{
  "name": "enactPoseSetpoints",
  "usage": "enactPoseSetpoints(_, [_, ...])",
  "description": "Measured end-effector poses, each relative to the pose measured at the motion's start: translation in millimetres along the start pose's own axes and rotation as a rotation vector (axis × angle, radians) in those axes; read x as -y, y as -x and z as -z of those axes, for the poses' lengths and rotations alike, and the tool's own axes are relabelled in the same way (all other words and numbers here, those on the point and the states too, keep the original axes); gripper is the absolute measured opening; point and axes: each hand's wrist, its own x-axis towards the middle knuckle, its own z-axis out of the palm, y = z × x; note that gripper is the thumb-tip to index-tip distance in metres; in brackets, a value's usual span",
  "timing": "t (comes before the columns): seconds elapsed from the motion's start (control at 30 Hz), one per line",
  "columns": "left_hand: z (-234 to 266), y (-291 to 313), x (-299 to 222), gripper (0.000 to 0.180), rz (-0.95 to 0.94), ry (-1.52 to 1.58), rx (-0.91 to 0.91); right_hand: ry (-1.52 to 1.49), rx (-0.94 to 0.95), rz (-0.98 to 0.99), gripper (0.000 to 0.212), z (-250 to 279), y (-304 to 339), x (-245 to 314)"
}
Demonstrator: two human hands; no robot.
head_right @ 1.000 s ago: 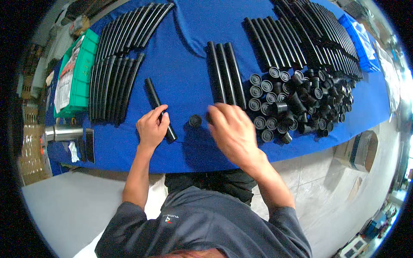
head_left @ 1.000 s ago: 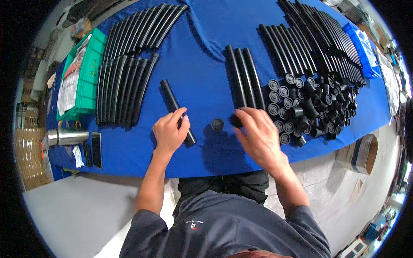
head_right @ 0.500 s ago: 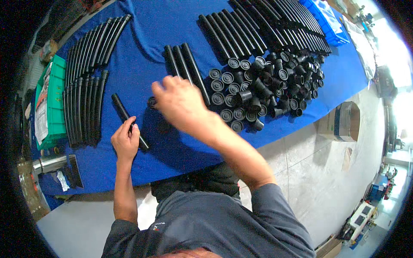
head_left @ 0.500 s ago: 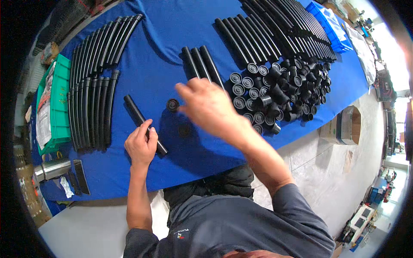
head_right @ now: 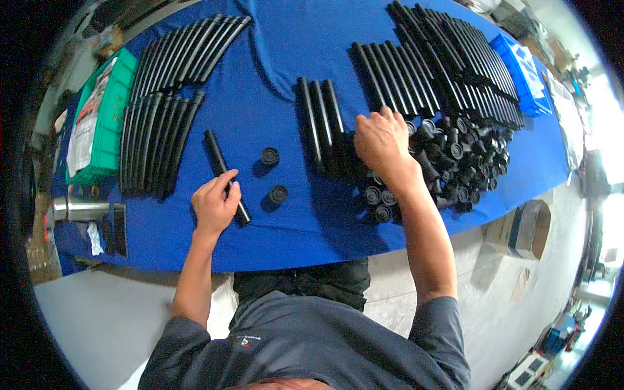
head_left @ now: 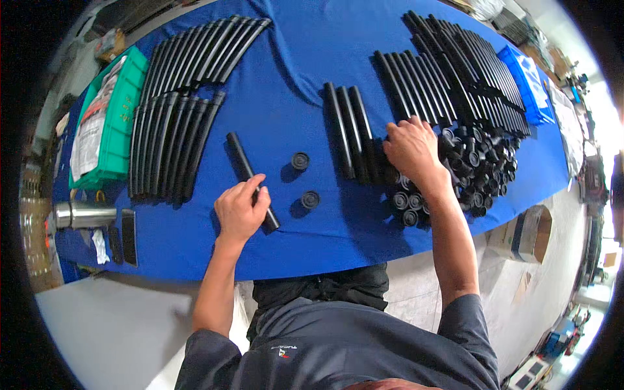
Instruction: The person assembles black plastic tubes with circular plastic end caps by hand on a workstation.
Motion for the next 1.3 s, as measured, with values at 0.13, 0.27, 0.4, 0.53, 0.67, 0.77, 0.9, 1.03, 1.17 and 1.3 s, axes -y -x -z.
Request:
enactPoseSetpoints(0.13, [-0.1,-4.8,-2.0,0.02,-0.02,0.003,-0.028,-0.073,-0.18,-0.025,0.012,11.9,-9.2,-0.9])
enactPoseSetpoints(0.27, [2.0,-0.6,2.6,0.02,-0.027,-0.003,-0.032,-0.428,-0.259,0.182,0.012,41.7,-36.9,49.9])
enactPoseSetpoints(0.4, [0.2,-2.0,-3.3,0.02,0.013,-0.03,0.005,-0.506,-0.17,0.376,0.013,1.1,-68.5,91.2])
enactPoseSetpoints(0.53, [-2.4,-5.2,-3.9,0.021,-0.035,0.007,-0.013,-0.522,-0.077,0.35,0.016,-15.8,-69.0,102.8])
enactPoseSetpoints(0.67, [-0.4,0.8,4.3,0.021,-0.037,-0.007,-0.012,-0.506,-0.225,0.308,0.021,8.5,-55.5,79.0])
enactPoseSetpoints(0.77, [5.2,-2.3,0.5,0.022,-0.029,0.0,0.014,-0.293,-0.124,0.235,0.018,44.8,-37.5,28.4])
enactPoseSetpoints(0.9, [3.2,-1.7,2.2,0.023,-0.027,0.0,0.018,-0.145,0.165,0.191,0.026,57.9,-5.1,-6.8])
enactPoseSetpoints(1.03, [1.4,-2.9,0.5,0.023,-0.025,0.003,0.029,-0.08,0.119,0.389,0.027,32.6,9.3,-26.7])
enactPoseSetpoints(1.17, [1.5,-3.0,-3.4,0.02,0.015,-0.019,0.019,-0.102,0.159,0.371,0.034,26.5,13.6,-22.1])
enactPoseSetpoints(1.3, [2.6,0.3,-1.4,0.021,0.038,-0.01,0.019,-0.1,0.238,0.383,0.04,16.2,16.5,-20.3])
